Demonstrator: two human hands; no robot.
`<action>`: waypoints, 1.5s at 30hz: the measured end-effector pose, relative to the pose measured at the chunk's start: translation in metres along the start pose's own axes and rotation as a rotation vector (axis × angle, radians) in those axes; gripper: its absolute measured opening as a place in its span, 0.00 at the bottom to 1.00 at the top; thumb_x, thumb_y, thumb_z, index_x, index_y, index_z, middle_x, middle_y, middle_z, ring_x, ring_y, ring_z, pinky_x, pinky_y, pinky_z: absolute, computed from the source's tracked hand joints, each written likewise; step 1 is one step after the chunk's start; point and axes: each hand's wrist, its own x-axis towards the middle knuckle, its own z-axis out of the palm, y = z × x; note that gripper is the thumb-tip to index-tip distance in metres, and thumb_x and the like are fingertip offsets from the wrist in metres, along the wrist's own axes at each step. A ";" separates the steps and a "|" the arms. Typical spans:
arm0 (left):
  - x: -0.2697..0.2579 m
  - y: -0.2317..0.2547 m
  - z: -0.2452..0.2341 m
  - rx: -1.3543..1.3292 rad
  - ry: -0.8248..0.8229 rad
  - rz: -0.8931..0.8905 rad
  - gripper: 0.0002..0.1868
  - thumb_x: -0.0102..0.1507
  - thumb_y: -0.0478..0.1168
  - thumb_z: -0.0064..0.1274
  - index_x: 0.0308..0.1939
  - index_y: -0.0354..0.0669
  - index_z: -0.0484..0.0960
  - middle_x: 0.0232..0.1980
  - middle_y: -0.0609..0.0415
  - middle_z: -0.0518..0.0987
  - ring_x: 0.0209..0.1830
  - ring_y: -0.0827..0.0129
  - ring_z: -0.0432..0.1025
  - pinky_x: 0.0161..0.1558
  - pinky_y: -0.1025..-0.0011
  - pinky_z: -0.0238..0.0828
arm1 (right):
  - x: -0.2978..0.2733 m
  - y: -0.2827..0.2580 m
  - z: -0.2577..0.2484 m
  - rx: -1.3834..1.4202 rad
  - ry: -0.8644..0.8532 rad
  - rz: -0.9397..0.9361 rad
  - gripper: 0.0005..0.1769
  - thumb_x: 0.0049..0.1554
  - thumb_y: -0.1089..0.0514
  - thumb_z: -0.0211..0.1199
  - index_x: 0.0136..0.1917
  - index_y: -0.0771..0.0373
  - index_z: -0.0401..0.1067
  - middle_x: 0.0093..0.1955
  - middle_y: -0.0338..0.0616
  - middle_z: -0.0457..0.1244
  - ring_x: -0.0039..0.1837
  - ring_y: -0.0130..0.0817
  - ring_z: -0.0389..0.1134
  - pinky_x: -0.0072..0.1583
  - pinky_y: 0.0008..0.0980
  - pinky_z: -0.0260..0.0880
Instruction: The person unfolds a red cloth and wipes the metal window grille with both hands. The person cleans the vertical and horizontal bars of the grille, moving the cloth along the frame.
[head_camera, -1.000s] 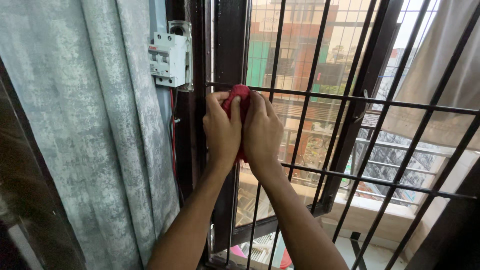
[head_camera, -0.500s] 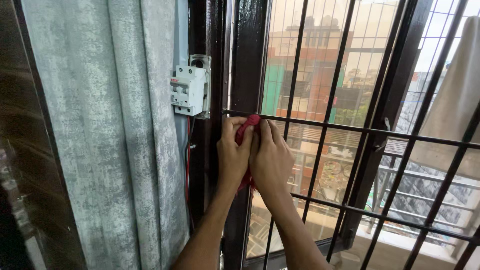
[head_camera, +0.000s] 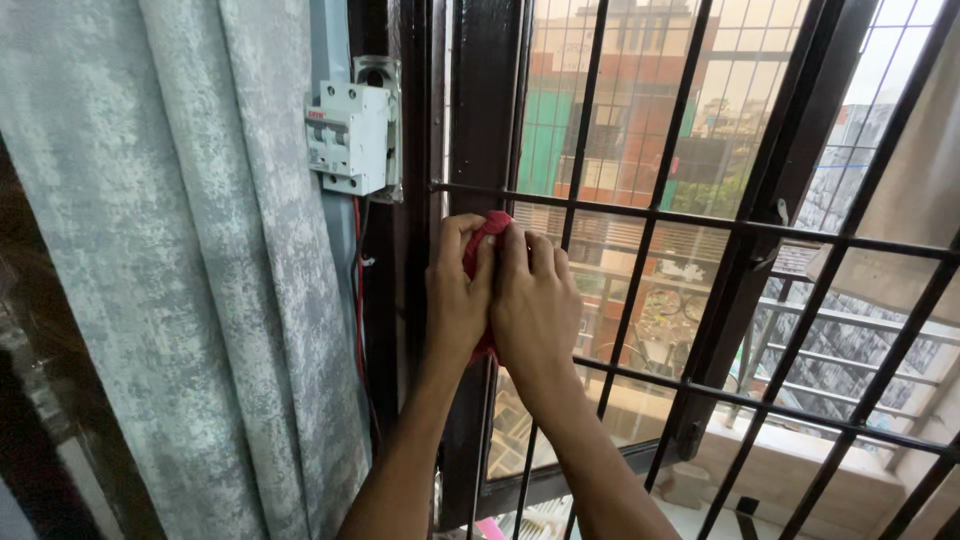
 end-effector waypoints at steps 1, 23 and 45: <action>-0.004 -0.001 -0.002 -0.001 -0.016 -0.020 0.11 0.72 0.37 0.48 0.57 0.37 0.73 0.52 0.41 0.82 0.54 0.51 0.80 0.53 0.62 0.76 | -0.004 0.000 0.000 -0.019 0.005 -0.019 0.23 0.62 0.58 0.54 0.68 0.71 0.68 0.59 0.56 0.66 0.59 0.54 0.68 0.57 0.45 0.71; -0.056 -0.009 -0.024 0.306 -0.235 -0.064 0.07 0.73 0.38 0.46 0.51 0.38 0.70 0.38 0.37 0.82 0.39 0.40 0.78 0.36 0.49 0.74 | -0.053 0.006 -0.002 -0.050 -0.140 -0.122 0.10 0.63 0.60 0.59 0.55 0.68 0.74 0.56 0.50 0.67 0.60 0.48 0.66 0.61 0.42 0.69; 0.021 0.025 -0.005 -0.027 0.008 -0.067 0.11 0.71 0.41 0.49 0.51 0.37 0.76 0.44 0.41 0.85 0.45 0.50 0.84 0.41 0.60 0.81 | 0.016 -0.006 0.010 0.006 0.232 0.024 0.17 0.62 0.59 0.60 0.62 0.66 0.75 0.59 0.47 0.70 0.60 0.45 0.71 0.55 0.39 0.74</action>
